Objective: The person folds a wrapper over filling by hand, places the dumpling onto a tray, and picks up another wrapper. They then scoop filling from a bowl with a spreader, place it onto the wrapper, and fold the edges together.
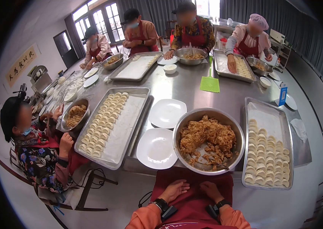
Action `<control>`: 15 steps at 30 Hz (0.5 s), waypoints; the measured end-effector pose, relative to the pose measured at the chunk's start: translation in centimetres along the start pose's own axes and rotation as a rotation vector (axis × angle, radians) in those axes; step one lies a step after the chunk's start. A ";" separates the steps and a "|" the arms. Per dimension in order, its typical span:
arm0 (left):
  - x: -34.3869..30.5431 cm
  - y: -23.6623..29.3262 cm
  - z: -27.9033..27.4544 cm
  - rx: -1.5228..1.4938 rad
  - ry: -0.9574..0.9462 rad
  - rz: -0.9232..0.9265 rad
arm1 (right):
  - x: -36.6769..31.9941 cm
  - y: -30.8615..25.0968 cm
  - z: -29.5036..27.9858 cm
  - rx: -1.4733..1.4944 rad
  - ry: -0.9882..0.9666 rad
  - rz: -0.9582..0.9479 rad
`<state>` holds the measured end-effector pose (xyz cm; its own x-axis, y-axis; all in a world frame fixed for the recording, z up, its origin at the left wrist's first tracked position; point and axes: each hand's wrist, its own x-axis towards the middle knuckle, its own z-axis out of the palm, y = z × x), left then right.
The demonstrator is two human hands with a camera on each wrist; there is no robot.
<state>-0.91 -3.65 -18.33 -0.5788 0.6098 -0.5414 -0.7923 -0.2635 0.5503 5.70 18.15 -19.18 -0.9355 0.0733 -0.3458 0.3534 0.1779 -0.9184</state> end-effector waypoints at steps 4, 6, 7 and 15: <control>0.1 -0.1 -0.1 0.005 -0.001 0.006 | 0.1 0.1 0.0 0.022 0.001 0.003; 0.1 -0.1 -0.1 0.004 -0.006 0.006 | 0.1 0.3 0.1 0.031 0.000 0.004; 0.1 -0.1 -0.1 0.006 -0.003 0.005 | 0.1 0.4 0.1 0.027 0.003 -0.010; -0.2 0.1 0.3 0.015 0.019 -0.008 | 0.1 0.2 0.0 0.011 0.004 0.003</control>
<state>-0.86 -3.57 -17.98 -0.5763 0.5975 -0.5575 -0.7939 -0.2473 0.5555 5.73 18.17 -19.42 -0.9344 0.0779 -0.3477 0.3561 0.1672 -0.9194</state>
